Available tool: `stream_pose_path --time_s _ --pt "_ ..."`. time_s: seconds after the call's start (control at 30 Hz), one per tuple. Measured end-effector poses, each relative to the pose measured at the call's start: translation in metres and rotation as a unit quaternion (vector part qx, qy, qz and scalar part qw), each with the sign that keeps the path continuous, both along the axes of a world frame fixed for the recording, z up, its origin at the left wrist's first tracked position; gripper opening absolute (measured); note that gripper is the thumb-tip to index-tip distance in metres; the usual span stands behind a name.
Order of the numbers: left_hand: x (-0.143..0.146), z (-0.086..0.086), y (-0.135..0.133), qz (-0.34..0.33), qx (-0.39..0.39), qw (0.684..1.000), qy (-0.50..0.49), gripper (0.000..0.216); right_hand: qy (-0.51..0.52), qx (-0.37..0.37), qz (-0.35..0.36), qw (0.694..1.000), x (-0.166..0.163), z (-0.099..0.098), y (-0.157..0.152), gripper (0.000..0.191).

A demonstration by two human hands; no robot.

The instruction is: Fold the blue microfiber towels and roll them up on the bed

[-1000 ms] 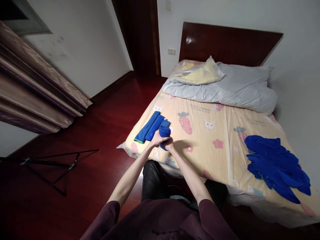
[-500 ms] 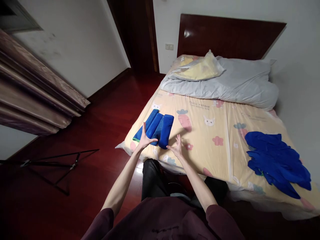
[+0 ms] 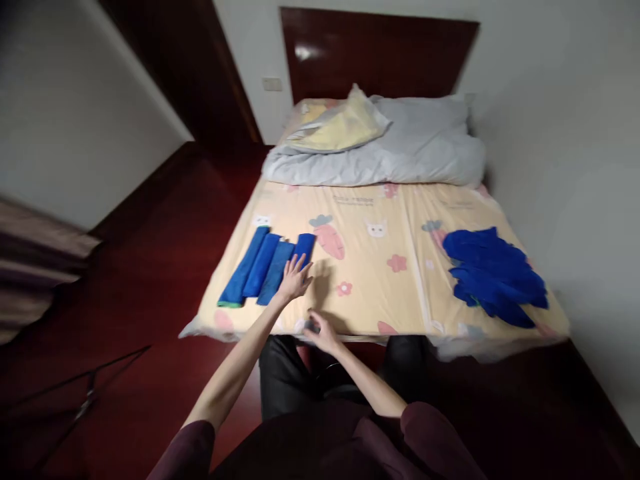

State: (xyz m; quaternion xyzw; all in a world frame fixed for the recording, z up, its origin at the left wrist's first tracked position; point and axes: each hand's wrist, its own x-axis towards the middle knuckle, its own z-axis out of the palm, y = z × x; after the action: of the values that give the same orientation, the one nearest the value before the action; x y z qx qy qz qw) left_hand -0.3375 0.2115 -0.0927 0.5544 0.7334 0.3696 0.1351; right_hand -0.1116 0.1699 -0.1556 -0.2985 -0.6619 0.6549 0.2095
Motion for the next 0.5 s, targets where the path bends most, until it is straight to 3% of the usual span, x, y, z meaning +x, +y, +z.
stream_pose_path --time_s 0.1,0.23,0.37,0.5 --pt "0.007 -0.018 0.034 -0.018 -0.041 0.999 0.021 0.043 -0.011 -0.009 0.013 1.000 0.067 0.002 -0.021 0.054" --pt "-0.003 -0.034 0.061 -0.023 -0.187 0.969 0.162 0.052 -0.084 -0.018 -0.088 0.992 0.166 0.003 -0.019 0.041" --pt "-0.021 -0.038 0.060 -0.004 -0.266 0.919 0.290 0.064 -0.123 -0.014 -0.269 0.955 0.256 0.003 0.027 0.023" --pt "-0.036 -0.031 0.056 0.020 -0.329 0.877 0.349 0.067 -0.142 0.051 -0.436 0.887 0.317 0.012 0.102 0.034"
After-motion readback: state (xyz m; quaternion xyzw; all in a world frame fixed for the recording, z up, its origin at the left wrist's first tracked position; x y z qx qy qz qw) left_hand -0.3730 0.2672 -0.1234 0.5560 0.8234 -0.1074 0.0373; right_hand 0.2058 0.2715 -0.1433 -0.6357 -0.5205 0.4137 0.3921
